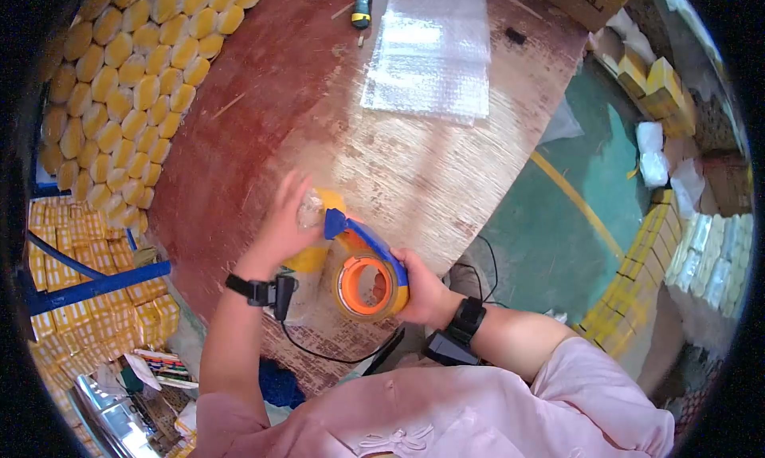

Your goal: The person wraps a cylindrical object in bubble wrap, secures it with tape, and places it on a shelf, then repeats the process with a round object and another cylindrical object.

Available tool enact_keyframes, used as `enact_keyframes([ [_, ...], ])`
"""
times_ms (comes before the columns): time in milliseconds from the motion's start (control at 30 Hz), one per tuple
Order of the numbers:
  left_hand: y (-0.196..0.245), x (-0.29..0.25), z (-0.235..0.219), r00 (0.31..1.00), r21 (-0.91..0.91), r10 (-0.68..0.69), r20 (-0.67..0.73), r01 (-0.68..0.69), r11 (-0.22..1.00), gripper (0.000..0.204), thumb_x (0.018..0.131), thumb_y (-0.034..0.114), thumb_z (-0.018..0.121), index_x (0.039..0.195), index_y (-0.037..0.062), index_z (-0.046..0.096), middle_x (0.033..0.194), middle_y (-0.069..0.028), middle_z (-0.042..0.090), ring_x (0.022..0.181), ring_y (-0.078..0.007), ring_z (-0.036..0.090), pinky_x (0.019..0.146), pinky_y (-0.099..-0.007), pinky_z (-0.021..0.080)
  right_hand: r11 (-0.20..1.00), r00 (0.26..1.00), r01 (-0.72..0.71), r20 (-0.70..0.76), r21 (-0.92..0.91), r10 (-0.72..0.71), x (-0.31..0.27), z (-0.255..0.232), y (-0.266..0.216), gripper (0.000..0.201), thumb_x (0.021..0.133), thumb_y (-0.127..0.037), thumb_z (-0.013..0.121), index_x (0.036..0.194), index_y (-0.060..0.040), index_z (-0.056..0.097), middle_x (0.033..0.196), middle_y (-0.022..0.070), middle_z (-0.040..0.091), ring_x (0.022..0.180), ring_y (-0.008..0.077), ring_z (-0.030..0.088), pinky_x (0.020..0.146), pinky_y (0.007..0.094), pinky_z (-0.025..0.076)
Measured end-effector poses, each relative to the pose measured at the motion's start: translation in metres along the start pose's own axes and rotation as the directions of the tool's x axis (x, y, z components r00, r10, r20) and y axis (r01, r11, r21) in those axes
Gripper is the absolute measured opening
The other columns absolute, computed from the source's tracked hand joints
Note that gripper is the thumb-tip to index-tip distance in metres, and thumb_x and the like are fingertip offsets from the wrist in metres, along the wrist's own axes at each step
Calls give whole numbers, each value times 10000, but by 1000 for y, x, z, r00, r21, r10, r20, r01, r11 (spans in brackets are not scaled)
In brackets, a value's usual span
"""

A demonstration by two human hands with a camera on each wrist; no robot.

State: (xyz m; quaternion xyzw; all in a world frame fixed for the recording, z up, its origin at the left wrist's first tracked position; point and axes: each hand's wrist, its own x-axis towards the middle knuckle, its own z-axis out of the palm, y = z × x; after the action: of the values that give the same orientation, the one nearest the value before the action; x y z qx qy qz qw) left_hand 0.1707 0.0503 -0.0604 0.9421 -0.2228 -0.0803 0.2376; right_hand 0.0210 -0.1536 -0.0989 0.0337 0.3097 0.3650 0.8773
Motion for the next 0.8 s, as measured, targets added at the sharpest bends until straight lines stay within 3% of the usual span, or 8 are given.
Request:
enact_keyframes([
  [67, -7, -10, -7, 981, -80, 47, 191, -32, 996, 667, 719, 138, 685, 1313, 86, 387, 1294, -198, 432, 1252, -319, 392, 1041, -372, 321, 999, 1000, 16, 4, -31, -16, 6, -8, -1, 354, 894, -418, 477, 1016, -105, 587, 906, 41, 616, 789, 170, 572, 751, 330, 478],
  [267, -32, -9, 3, 969, -332, -22, 246, 105, 937, 582, 783, 198, 666, 1288, 98, 395, 1259, -171, 473, 1212, -282, 433, 1022, -353, 332, 979, 980, 197, 35, -59, -195, 26, -26, 52, 408, 938, -440, 445, 1128, -98, 557, 1041, 46, 618, 896, 163, 587, 839, 334, 475],
  [400, -35, -12, 8, 965, -317, 75, 251, 9, 949, 544, 803, 222, 652, 1271, 98, 404, 1230, -162, 497, 1193, -267, 450, 1006, -349, 345, 927, 928, 364, -52, -90, -369, 38, -36, 100, 462, 961, -445, 361, 1245, -102, 484, 1153, 66, 587, 1064, 186, 554, 967, 379, 423],
  [533, -32, -10, 8, 965, -298, 85, 249, -7, 955, 541, 807, 234, 653, 1267, 106, 401, 1226, -156, 497, 1175, -258, 456, 998, -348, 349, 918, 914, 395, -89, -37, -397, 39, -47, 155, 440, 954, -402, 429, 1238, -70, 477, 1144, 64, 592, 1025, 161, 573, 930, 344, 445],
  [600, -32, -8, 9, 963, -278, 86, 255, -13, 961, 539, 811, 237, 651, 1270, 110, 398, 1224, -155, 496, 1176, -259, 454, 998, -349, 349, 947, 943, 322, -90, -11, -322, 40, -52, 178, 440, 957, -382, 433, 1248, -54, 462, 1135, 66, 592, 1008, 155, 578, 915, 329, 453],
  [633, -32, -8, 9, 958, -332, 39, 284, 60, 941, 543, 795, 237, 669, 1251, 100, 409, 1223, -166, 501, 1159, -277, 471, 977, -358, 369, 937, 929, 347, -125, -38, -349, 45, -56, 184, 425, 956, -367, 442, 1234, -47, 470, 1113, 65, 597, 983, 146, 580, 886, 312, 461],
  [667, -30, -8, 9, 951, -379, -9, 309, 132, 916, 547, 778, 236, 686, 1233, 89, 421, 1223, -178, 505, 1143, -296, 489, 956, -368, 390, 936, 929, 351, -121, -20, -351, 47, -58, 184, 425, 956, -367, 442, 1234, -47, 470, 1113, 65, 597, 983, 146, 580, 886, 312, 461],
  [800, -24, -16, 3, 956, -271, -32, 290, 115, 956, 684, 776, 213, 688, 1345, 102, 325, 1314, -198, 435, 1240, -304, 408, 1010, -379, 347, 909, 913, 394, -60, -139, -404, 63, -63, 166, 425, 944, -365, 477, 1196, -24, 496, 1079, 71, 609, 922, 139, 587, 854, 298, 464],
])
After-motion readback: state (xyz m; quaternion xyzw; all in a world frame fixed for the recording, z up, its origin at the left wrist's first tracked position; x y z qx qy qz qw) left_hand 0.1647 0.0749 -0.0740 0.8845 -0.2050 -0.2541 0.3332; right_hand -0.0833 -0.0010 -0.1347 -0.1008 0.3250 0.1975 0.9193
